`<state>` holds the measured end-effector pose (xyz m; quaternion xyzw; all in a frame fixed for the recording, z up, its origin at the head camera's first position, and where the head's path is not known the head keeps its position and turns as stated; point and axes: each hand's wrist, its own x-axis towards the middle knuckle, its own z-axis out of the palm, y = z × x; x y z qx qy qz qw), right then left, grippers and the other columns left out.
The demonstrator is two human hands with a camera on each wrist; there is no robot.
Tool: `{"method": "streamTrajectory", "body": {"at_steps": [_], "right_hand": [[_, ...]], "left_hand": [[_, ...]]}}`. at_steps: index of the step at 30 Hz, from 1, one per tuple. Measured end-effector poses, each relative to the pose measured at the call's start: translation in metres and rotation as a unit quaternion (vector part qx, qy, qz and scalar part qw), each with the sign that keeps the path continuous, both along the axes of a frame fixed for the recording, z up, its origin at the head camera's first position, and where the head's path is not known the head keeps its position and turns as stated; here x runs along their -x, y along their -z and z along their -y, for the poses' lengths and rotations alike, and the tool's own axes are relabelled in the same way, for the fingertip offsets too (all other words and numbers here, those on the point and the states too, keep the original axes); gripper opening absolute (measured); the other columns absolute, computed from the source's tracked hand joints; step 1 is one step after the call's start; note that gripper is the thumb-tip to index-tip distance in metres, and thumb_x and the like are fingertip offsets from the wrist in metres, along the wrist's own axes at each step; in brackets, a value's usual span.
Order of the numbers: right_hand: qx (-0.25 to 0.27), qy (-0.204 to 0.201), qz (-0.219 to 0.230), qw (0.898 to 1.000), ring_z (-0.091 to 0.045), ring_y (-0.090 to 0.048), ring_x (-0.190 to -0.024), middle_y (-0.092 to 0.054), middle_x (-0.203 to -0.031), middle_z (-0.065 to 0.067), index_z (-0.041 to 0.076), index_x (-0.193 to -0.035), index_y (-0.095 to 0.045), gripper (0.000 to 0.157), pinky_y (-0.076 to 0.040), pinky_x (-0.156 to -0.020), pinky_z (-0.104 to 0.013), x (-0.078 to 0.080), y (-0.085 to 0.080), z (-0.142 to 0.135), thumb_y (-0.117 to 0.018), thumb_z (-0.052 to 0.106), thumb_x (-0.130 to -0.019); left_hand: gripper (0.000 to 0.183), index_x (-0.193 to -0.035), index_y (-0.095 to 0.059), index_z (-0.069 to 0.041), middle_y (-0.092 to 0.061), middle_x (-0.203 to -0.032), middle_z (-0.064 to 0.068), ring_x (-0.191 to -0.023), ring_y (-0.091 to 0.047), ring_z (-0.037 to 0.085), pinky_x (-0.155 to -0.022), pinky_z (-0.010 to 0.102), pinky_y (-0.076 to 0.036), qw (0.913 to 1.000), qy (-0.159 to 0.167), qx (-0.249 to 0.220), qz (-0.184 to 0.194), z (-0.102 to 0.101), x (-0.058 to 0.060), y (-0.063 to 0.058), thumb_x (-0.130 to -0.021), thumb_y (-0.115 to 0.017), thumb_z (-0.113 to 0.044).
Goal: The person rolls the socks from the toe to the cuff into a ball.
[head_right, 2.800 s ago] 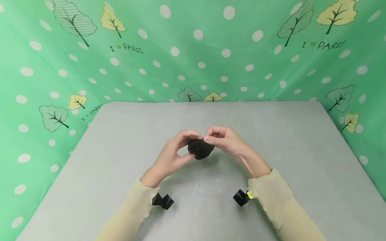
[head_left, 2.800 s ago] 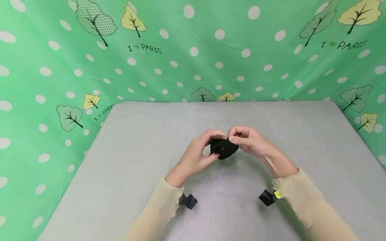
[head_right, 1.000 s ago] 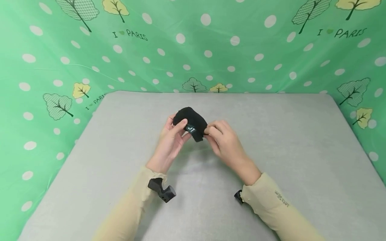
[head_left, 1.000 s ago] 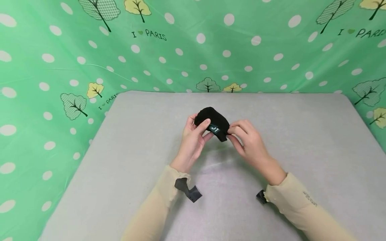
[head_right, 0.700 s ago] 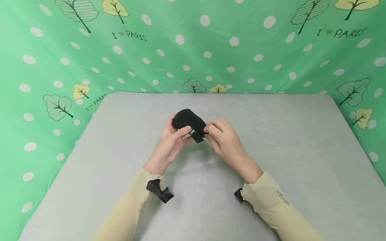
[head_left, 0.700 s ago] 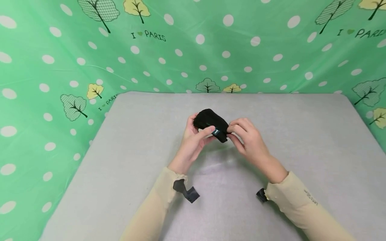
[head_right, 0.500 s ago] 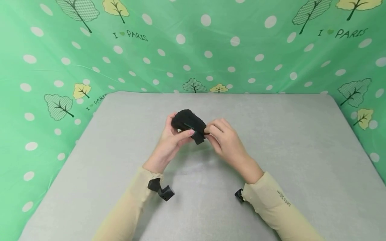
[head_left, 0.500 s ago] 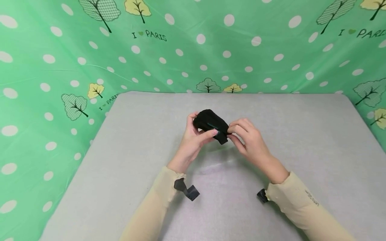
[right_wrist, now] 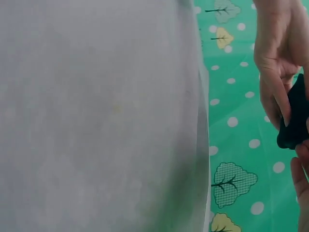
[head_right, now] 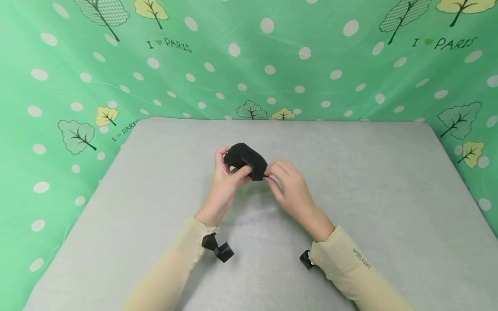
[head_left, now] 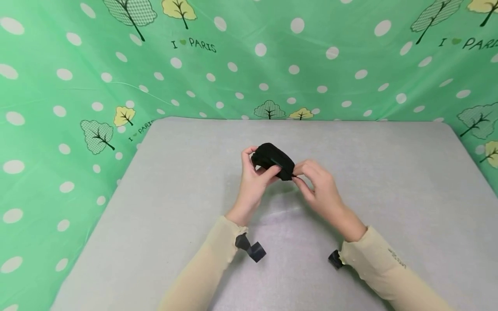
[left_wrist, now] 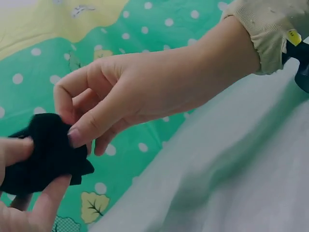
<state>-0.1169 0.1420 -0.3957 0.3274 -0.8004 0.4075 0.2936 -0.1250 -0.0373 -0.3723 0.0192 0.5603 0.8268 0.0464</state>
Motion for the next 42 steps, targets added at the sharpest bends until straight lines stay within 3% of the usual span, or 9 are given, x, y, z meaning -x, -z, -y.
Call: {"method": "streamTrajectory", "body": {"at_steps": [1, 4, 9, 18, 27, 31, 35, 39, 42], "right_hand": [[0.009, 0.009, 0.015, 1.0, -0.025, -0.064, -0.093, -0.068, -0.094, -0.01, 0.001, -0.091, -0.065, 0.003, -0.048, -0.089, -0.024, 0.0, 0.0, 0.0, -0.067, 0.002, -0.093], [0.043, 0.022, 0.05, 0.998, -0.023, -0.064, -0.092, -0.069, -0.092, -0.011, 0.001, -0.091, -0.065, 0.016, -0.047, -0.09, -0.02, 0.002, 0.0, -0.001, -0.071, -0.011, -0.083], [0.082, 0.017, 0.084, 0.993, -0.018, -0.063, -0.088, -0.07, -0.091, -0.012, 0.0, -0.09, -0.067, 0.014, -0.046, -0.087, -0.015, 0.003, -0.004, 0.0, -0.073, -0.01, -0.083], [0.092, 0.009, 0.098, 0.991, -0.015, -0.066, -0.088, -0.073, -0.091, -0.009, 0.002, -0.087, -0.068, 0.018, -0.048, -0.085, -0.012, 0.001, -0.007, 0.004, -0.075, -0.012, -0.079], [0.086, -0.022, 0.103, 0.991, -0.015, -0.066, -0.089, -0.071, -0.091, -0.009, 0.002, -0.088, -0.067, 0.018, -0.048, -0.089, -0.012, -0.005, 0.0, 0.009, -0.076, -0.011, -0.079], [0.144, -0.022, 0.163, 0.976, -0.005, -0.063, -0.09, -0.07, -0.092, -0.008, -0.002, -0.09, -0.065, 0.01, -0.05, -0.088, -0.013, -0.004, 0.005, 0.007, -0.069, -0.01, -0.086], [0.205, -0.046, 0.199, 0.957, -0.006, -0.063, -0.092, -0.067, -0.094, 0.004, -0.008, -0.092, -0.062, 0.005, -0.052, -0.088, -0.015, -0.002, 0.006, 0.004, -0.066, -0.008, -0.089], [0.23, -0.067, 0.232, 0.943, -0.007, -0.064, -0.092, -0.066, -0.095, 0.01, -0.011, -0.094, -0.06, 0.007, -0.053, -0.087, -0.016, -0.001, 0.004, 0.002, -0.065, -0.011, -0.089], [0.241, -0.079, 0.261, 0.931, -0.004, -0.064, -0.092, -0.065, -0.096, 0.01, -0.013, -0.096, -0.058, 0.008, -0.054, -0.085, -0.015, -0.002, 0.003, 0.002, -0.063, -0.012, -0.09]], "left_hand": [[0.062, -0.132, -0.029, -0.02, -0.045, -0.138, 0.012, -0.103, -0.066, 0.021, -0.079, 0.027, -0.059, 0.9999, 0.01, 0.007, -0.005, 0.0, -0.001, 0.0, -0.09, -0.064, 0.009], [0.075, -0.141, -0.026, -0.023, -0.042, -0.147, 0.007, -0.113, -0.063, 0.026, -0.085, 0.026, -0.057, 0.9983, 0.036, 0.039, -0.022, 0.0, -0.001, -0.001, -0.087, -0.068, 0.007], [0.094, -0.149, -0.017, -0.025, -0.035, -0.155, 0.002, -0.118, -0.061, 0.035, -0.088, 0.03, -0.057, 0.9916, 0.06, 0.099, -0.058, 0.001, -0.001, -0.003, -0.082, -0.074, 0.008], [0.087, -0.144, -0.02, -0.019, -0.044, -0.139, 0.011, -0.085, -0.066, 0.02, -0.076, 0.026, -0.059, 0.9828, -0.011, 0.163, -0.086, 0.003, 0.001, 0.0, -0.082, -0.078, 0.001], [0.074, -0.14, -0.028, -0.012, -0.045, -0.133, 0.013, -0.079, -0.066, 0.017, -0.074, 0.024, -0.058, 0.9748, -0.026, 0.187, -0.119, 0.004, 0.002, 0.007, -0.084, -0.076, -0.002], [0.062, -0.134, -0.036, -0.01, -0.047, -0.135, 0.01, -0.096, -0.065, 0.022, -0.086, 0.031, -0.058, 0.9759, -0.012, 0.192, -0.102, 0.003, 0.002, 0.004, -0.087, -0.075, -0.006], [0.047, -0.13, -0.041, -0.01, -0.047, -0.135, 0.007, -0.114, -0.063, 0.026, -0.095, 0.033, -0.054, 0.9852, 0.023, 0.146, -0.086, 0.006, 0.003, 0.0, -0.092, -0.068, -0.007], [0.041, -0.125, -0.039, -0.013, -0.047, -0.134, 0.007, -0.111, -0.065, 0.022, -0.091, 0.027, -0.052, 0.9915, 0.054, 0.094, -0.072, 0.009, 0.006, -0.001, -0.094, -0.063, 0.0], [0.05, -0.128, -0.035, -0.015, -0.054, -0.134, 0.013, -0.104, -0.065, 0.016, -0.086, 0.024, -0.053, 0.9929, 0.052, 0.087, -0.062, 0.01, 0.008, -0.002, -0.091, -0.065, 0.003]]}}
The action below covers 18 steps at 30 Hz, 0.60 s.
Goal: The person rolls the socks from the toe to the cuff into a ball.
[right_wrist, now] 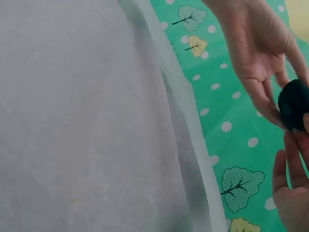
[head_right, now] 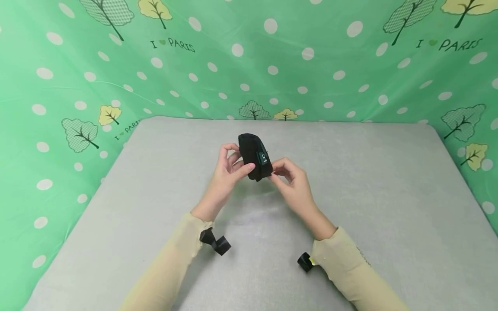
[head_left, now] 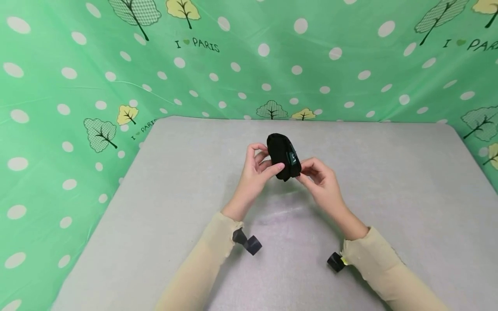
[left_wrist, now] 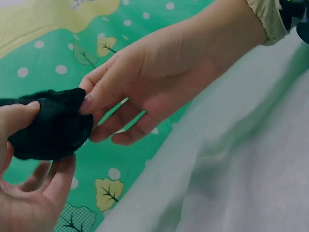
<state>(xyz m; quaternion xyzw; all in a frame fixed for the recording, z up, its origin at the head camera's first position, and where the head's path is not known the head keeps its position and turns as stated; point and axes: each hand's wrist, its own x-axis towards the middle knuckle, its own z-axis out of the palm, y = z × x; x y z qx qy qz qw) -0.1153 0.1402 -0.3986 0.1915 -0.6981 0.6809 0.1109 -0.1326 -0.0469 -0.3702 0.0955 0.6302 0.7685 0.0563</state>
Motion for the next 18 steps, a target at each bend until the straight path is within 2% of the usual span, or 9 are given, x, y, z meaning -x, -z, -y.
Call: {"method": "streamTrajectory", "body": {"at_steps": [5, 9, 12, 15, 18], "right_hand": [[0.016, -0.009, 0.029, 0.999, -0.002, -0.064, -0.092, -0.064, -0.095, 0.011, -0.015, -0.096, -0.056, 0.013, -0.054, -0.083, -0.014, -0.001, 0.001, -0.001, -0.064, -0.006, -0.092], [0.027, -0.012, 0.031, 0.999, -0.004, -0.064, -0.09, -0.064, -0.093, 0.01, -0.015, -0.093, -0.054, 0.02, -0.054, -0.081, -0.014, -0.002, 0.004, 0.001, -0.067, 0.0, -0.092], [0.015, -0.01, 0.022, 1.0, -0.004, -0.064, -0.089, -0.064, -0.092, 0.006, -0.014, -0.091, -0.056, 0.02, -0.054, -0.082, -0.014, -0.005, 0.006, 0.005, -0.067, 0.002, -0.093], [-0.017, 0.0, -0.003, 1.0, -0.002, -0.063, -0.088, -0.064, -0.09, -0.005, -0.011, -0.088, -0.057, 0.014, -0.053, -0.084, -0.015, -0.009, 0.007, 0.009, -0.066, -0.001, -0.092], [-0.053, 0.014, -0.032, 0.998, 0.0, -0.06, -0.087, -0.064, -0.088, -0.014, -0.007, -0.086, -0.059, 0.008, -0.051, -0.085, -0.014, -0.011, 0.006, 0.012, -0.066, -0.007, -0.09]], "left_hand": [[0.065, -0.143, -0.038, -0.009, -0.056, -0.133, 0.017, -0.103, -0.067, 0.021, -0.08, 0.023, -0.056, 0.9993, -0.006, 0.032, -0.021, -0.002, 0.001, -0.002, -0.087, -0.069, 0.005], [0.06, -0.139, -0.045, -0.005, -0.054, -0.128, 0.015, -0.097, -0.067, 0.025, -0.074, 0.022, -0.056, 0.997, -0.026, 0.055, -0.048, -0.005, 0.002, -0.002, -0.086, -0.072, 0.003], [0.06, -0.136, -0.045, -0.005, -0.054, -0.127, 0.013, -0.094, -0.067, 0.023, -0.071, 0.022, -0.056, 0.9938, -0.06, 0.073, -0.058, -0.006, 0.002, 0.0, -0.085, -0.075, 0.001], [0.06, -0.135, -0.044, -0.006, -0.054, -0.127, 0.014, -0.094, -0.068, 0.024, -0.07, 0.024, -0.058, 0.9873, -0.092, 0.106, -0.074, -0.007, 0.003, 0.004, -0.084, -0.077, -0.001], [0.058, -0.134, -0.044, -0.005, -0.054, -0.128, 0.015, -0.095, -0.068, 0.027, -0.07, 0.027, -0.059, 0.9808, -0.108, 0.134, -0.092, -0.007, 0.004, 0.007, -0.085, -0.077, -0.004]]}}
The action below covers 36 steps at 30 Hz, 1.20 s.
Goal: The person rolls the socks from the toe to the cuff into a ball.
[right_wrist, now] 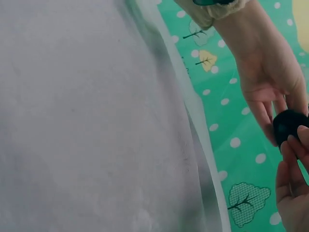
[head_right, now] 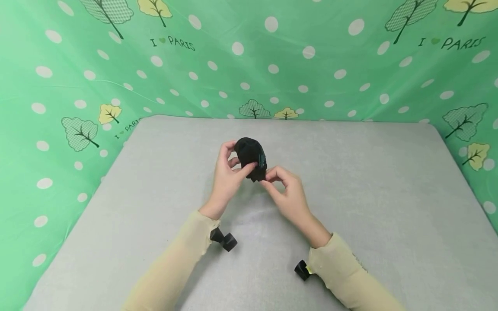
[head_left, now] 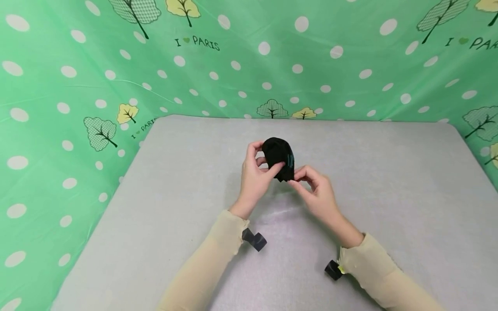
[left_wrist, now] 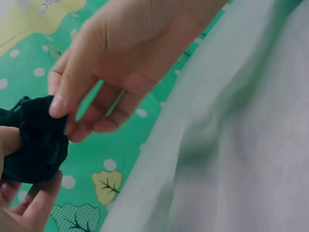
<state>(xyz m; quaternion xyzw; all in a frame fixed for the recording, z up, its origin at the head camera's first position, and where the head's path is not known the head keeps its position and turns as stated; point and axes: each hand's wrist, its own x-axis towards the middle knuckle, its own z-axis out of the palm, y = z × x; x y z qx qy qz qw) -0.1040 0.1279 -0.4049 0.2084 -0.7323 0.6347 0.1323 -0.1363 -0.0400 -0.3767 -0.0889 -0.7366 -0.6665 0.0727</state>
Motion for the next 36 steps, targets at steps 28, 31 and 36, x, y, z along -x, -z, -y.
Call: {"method": "streamTrajectory", "body": {"at_steps": [28, 31, 36], "right_hand": [[-0.066, 0.047, 0.079, 0.994, 0.0, -0.062, -0.09, -0.067, -0.101, -0.008, -0.003, -0.106, -0.066, 0.015, -0.053, -0.078, -0.016, 0.014, -0.029, -0.013, -0.066, 0.007, -0.095], [-0.072, 0.061, 0.079, 0.992, 0.002, -0.063, -0.089, -0.069, -0.103, -0.01, -0.002, -0.108, -0.068, 0.018, -0.053, -0.078, -0.015, 0.018, -0.035, -0.014, -0.068, 0.01, -0.094], [-0.108, 0.092, 0.054, 0.988, 0.007, -0.061, -0.082, -0.073, -0.097, -0.015, -0.002, -0.1, -0.071, 0.012, -0.051, -0.075, -0.01, 0.018, -0.037, -0.012, -0.068, 0.007, -0.093]], "left_hand": [[0.069, -0.143, -0.042, -0.012, -0.058, -0.133, 0.01, -0.107, -0.063, 0.027, -0.08, 0.036, -0.056, 0.9929, 0.049, 0.108, 0.007, 0.001, -0.008, -0.002, -0.086, -0.078, -0.021], [0.07, -0.145, -0.043, -0.013, -0.054, -0.137, 0.008, -0.111, -0.06, 0.027, -0.083, 0.04, -0.057, 0.9916, 0.043, 0.122, 0.005, 0.001, -0.009, -0.003, -0.085, -0.079, -0.022], [0.069, -0.144, -0.047, -0.013, -0.051, -0.136, 0.009, -0.113, -0.057, 0.027, -0.088, 0.038, -0.056, 0.9877, 0.024, 0.153, -0.016, 0.0, -0.01, -0.005, -0.084, -0.08, -0.022]]}}
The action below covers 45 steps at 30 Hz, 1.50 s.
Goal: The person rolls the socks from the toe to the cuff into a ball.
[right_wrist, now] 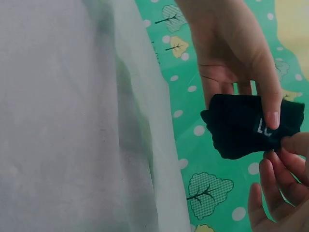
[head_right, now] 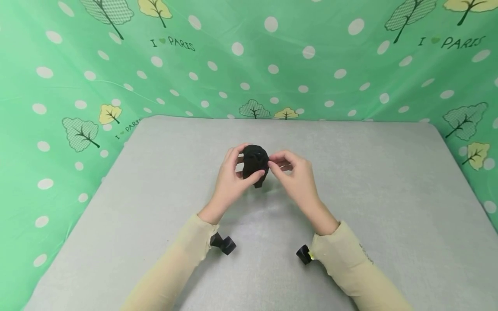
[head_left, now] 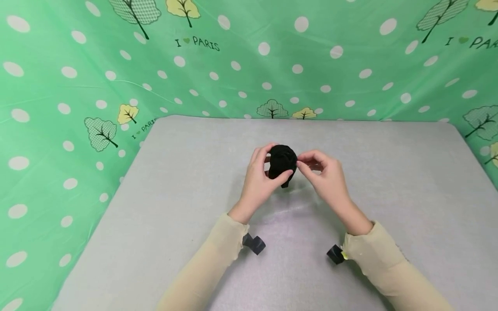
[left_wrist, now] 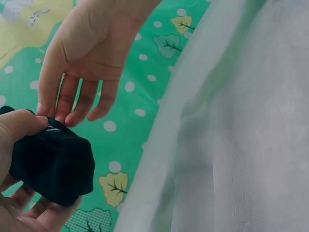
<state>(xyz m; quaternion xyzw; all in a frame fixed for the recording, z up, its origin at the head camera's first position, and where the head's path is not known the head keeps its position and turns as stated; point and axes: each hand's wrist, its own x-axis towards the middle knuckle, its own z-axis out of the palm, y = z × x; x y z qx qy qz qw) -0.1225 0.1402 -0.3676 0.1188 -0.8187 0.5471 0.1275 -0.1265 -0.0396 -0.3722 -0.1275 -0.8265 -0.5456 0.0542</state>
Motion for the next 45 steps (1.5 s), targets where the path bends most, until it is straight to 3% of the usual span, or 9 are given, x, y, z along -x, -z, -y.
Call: {"method": "streamTrajectory", "body": {"at_steps": [4, 10, 19, 23, 29, 34, 40, 45], "right_hand": [[-0.003, 0.011, -0.034, 0.999, 0.006, -0.06, -0.078, -0.072, -0.089, -0.014, -0.002, -0.094, -0.07, 0.006, -0.05, -0.074, -0.009, 0.0, 0.002, 0.002, -0.066, 0.003, -0.092], [0.028, -0.015, -0.08, 0.996, 0.001, -0.059, -0.079, -0.069, -0.084, -0.013, -0.004, -0.09, -0.068, 0.003, -0.049, -0.076, -0.012, -0.003, 0.007, 0.003, -0.066, -0.003, -0.088], [0.035, -0.045, -0.145, 0.988, -0.003, -0.058, -0.08, -0.067, -0.081, -0.008, 0.002, -0.085, -0.067, 0.01, -0.049, -0.077, -0.018, -0.006, 0.012, 0.006, -0.068, -0.009, -0.084], [0.037, -0.029, -0.104, 0.993, -0.001, -0.059, -0.08, -0.067, -0.085, -0.012, -0.003, -0.09, -0.066, 0.001, -0.05, -0.077, -0.014, -0.006, 0.014, 0.007, -0.066, -0.004, -0.09], [0.083, 0.005, -0.016, 0.996, -0.001, -0.063, -0.08, -0.065, -0.093, -0.01, -0.007, -0.101, -0.061, 0.012, -0.053, -0.073, -0.012, -0.004, 0.012, 0.008, -0.061, 0.004, -0.097], [0.111, -0.002, 0.015, 0.994, -0.001, -0.064, -0.083, -0.064, -0.097, -0.007, -0.009, -0.106, -0.059, 0.017, -0.054, -0.073, -0.012, -0.003, 0.013, 0.007, -0.065, -0.001, -0.093], [0.07, -0.012, 0.075, 0.995, 0.003, -0.064, -0.08, -0.065, -0.1, -0.021, -0.007, -0.107, -0.059, 0.022, -0.054, -0.072, -0.012, -0.004, 0.018, 0.006, -0.069, 0.007, -0.093], [0.068, -0.01, 0.088, 0.994, 0.005, -0.065, -0.074, -0.067, -0.095, -0.026, -0.009, -0.101, -0.061, 0.018, -0.055, -0.07, -0.013, -0.005, 0.018, 0.006, -0.065, 0.008, -0.096]], "left_hand": [[0.066, -0.143, -0.05, -0.012, -0.054, -0.134, 0.009, -0.109, -0.061, 0.028, -0.088, 0.036, -0.057, 0.9997, -0.006, 0.011, -0.019, 0.0, 0.002, 0.001, -0.084, -0.08, -0.021], [0.058, -0.136, -0.056, -0.011, -0.061, -0.134, 0.008, -0.104, -0.067, 0.027, -0.088, 0.035, -0.057, 0.9982, -0.03, 0.038, -0.037, 0.0, 0.008, 0.003, -0.083, -0.079, -0.018], [0.056, -0.136, -0.057, -0.016, -0.062, -0.133, 0.005, -0.102, -0.068, 0.027, -0.08, 0.035, -0.059, 0.9975, -0.035, 0.059, -0.018, 0.001, 0.012, 0.003, -0.084, -0.076, -0.018], [0.059, -0.14, -0.053, -0.012, -0.059, -0.137, 0.008, -0.108, -0.065, 0.028, -0.085, 0.036, -0.059, 0.9984, -0.02, 0.052, -0.01, 0.001, 0.01, 0.001, -0.086, -0.076, -0.019], [0.077, -0.151, -0.039, -0.013, -0.048, -0.145, 0.012, -0.118, -0.06, 0.031, -0.089, 0.042, -0.059, 0.9989, 0.011, 0.034, 0.031, 0.001, 0.004, -0.002, -0.085, -0.079, -0.02], [0.075, -0.149, -0.036, -0.012, -0.049, -0.14, 0.014, -0.11, -0.065, 0.031, -0.088, 0.037, -0.059, 0.9989, 0.0, 0.009, 0.045, 0.002, 0.003, -0.004, -0.086, -0.077, -0.009], [0.063, -0.141, -0.042, -0.01, -0.053, -0.135, 0.012, -0.11, -0.065, 0.029, -0.087, 0.036, -0.06, 0.9987, -0.011, -0.03, 0.04, 0.004, 0.006, -0.002, -0.088, -0.074, -0.005], [0.08, -0.149, -0.033, -0.013, -0.05, -0.14, 0.013, -0.115, -0.061, 0.031, -0.093, 0.041, -0.057, 0.9975, 0.026, -0.033, 0.057, 0.005, 0.005, -0.003, -0.084, -0.08, -0.014]]}}
